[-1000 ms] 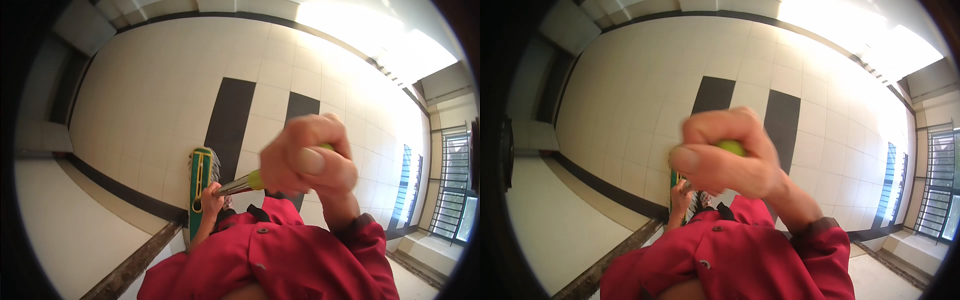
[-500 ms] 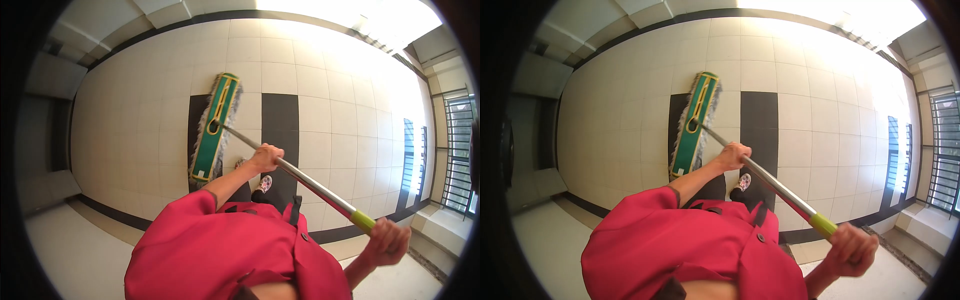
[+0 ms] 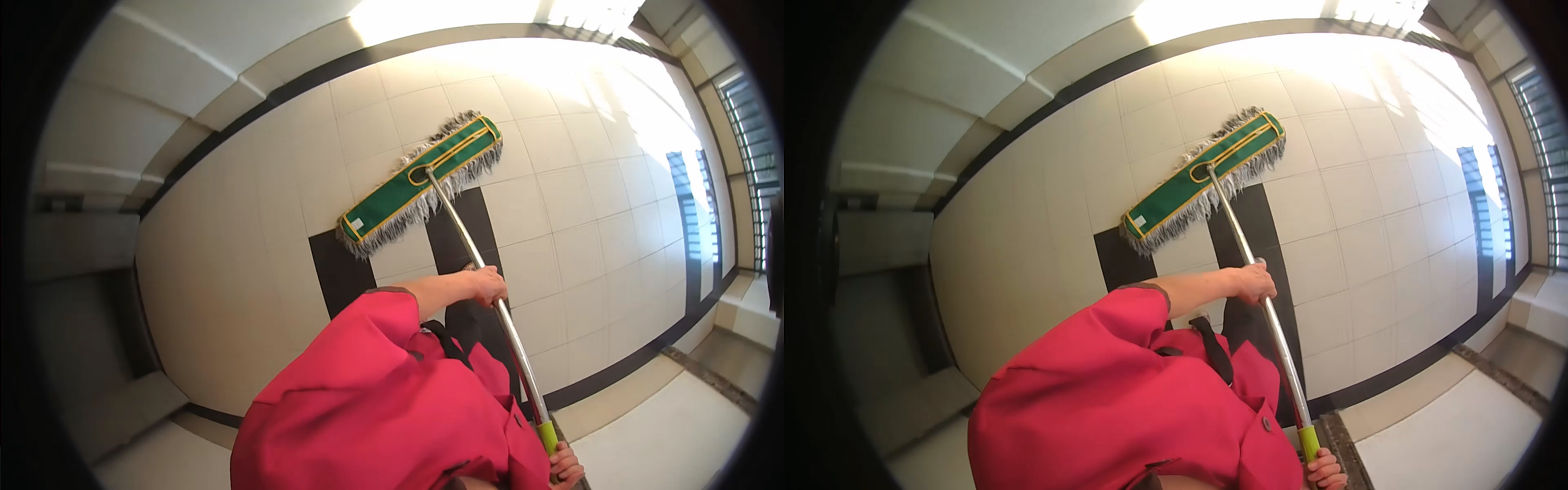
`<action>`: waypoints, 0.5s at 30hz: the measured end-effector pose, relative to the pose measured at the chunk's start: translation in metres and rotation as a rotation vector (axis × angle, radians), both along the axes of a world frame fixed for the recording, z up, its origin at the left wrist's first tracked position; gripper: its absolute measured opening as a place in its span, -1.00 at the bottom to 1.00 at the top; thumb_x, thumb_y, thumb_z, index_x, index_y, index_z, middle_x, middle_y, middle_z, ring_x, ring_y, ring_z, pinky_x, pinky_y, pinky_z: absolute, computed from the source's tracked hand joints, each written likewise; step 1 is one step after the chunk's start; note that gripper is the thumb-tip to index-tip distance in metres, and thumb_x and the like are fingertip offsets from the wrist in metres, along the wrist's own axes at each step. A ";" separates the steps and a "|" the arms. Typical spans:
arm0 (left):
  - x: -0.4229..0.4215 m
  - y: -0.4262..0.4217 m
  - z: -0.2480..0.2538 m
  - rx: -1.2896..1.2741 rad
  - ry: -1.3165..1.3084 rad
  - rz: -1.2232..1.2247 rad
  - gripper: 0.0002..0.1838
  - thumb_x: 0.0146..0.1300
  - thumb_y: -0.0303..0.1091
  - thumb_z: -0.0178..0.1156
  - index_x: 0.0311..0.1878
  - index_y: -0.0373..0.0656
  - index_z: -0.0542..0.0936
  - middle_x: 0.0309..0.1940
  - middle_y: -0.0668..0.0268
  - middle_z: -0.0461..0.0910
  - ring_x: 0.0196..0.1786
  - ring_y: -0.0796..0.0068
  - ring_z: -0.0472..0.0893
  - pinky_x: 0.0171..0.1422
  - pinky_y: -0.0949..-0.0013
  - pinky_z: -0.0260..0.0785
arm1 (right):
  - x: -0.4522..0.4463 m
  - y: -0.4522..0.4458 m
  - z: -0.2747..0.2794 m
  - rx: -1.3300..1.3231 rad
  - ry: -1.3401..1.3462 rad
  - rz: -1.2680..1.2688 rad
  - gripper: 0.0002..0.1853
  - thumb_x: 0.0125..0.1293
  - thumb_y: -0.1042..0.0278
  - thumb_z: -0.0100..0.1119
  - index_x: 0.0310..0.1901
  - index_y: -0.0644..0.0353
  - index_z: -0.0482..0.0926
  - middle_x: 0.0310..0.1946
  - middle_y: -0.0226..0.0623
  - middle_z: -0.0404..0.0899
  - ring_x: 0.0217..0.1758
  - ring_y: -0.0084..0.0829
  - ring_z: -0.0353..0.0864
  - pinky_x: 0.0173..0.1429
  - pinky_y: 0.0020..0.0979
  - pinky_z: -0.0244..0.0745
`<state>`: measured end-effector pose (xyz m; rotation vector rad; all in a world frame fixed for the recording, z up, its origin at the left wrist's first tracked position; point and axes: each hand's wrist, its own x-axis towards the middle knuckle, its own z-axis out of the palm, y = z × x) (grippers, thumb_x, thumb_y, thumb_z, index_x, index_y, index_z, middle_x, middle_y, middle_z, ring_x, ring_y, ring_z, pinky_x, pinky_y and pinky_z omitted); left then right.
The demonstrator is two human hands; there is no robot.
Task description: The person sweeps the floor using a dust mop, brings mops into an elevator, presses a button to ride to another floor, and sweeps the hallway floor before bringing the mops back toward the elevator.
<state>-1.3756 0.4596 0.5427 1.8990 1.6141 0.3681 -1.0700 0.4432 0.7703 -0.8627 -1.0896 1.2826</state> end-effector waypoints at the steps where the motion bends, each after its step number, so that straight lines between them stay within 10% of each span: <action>1: -0.010 0.008 -0.010 -0.006 -0.002 -0.037 -0.95 -0.27 -0.31 0.13 -0.63 0.04 0.46 -0.63 0.39 0.48 -0.40 0.39 0.50 -0.20 0.31 0.15 | -0.034 0.004 0.012 -0.069 0.110 -0.142 -0.69 0.19 0.14 -0.17 -0.65 0.05 0.23 -0.80 -0.53 0.07 -0.70 -0.57 0.15 -0.40 -0.60 0.26; 7: -0.085 0.091 -0.022 -0.174 0.267 0.214 -0.88 -0.27 -0.39 0.16 -0.57 -0.01 0.45 -0.54 0.33 0.46 -0.32 0.33 0.48 -0.16 0.29 0.19 | -0.093 0.125 -0.028 -0.228 -0.061 0.116 -0.73 0.12 0.25 -0.26 -0.68 0.07 0.08 -0.78 -0.34 0.15 -0.63 -0.42 0.22 -0.11 -0.20 0.29; 11: -0.109 0.126 -0.013 0.049 0.139 0.904 -0.83 -0.23 -0.40 0.20 -0.53 -0.06 0.40 -0.42 0.30 0.43 -0.24 0.28 0.46 -0.19 0.18 0.26 | -0.164 0.225 -0.031 -0.021 -0.033 0.605 -0.78 0.10 0.38 -0.24 -0.67 0.16 0.16 -0.74 -0.26 0.30 -0.58 -0.34 0.36 -0.08 -0.16 0.28; 15: -0.191 0.153 -0.011 0.109 0.220 1.022 -0.88 -0.18 -0.36 0.15 -0.59 -0.07 0.39 -0.49 0.33 0.38 -0.25 0.31 0.44 -0.14 0.24 0.23 | -0.262 0.285 -0.021 0.085 0.094 0.947 -0.79 0.08 0.43 -0.19 -0.68 0.21 0.24 -0.70 -0.23 0.36 -0.59 -0.34 0.37 -0.15 -0.22 0.29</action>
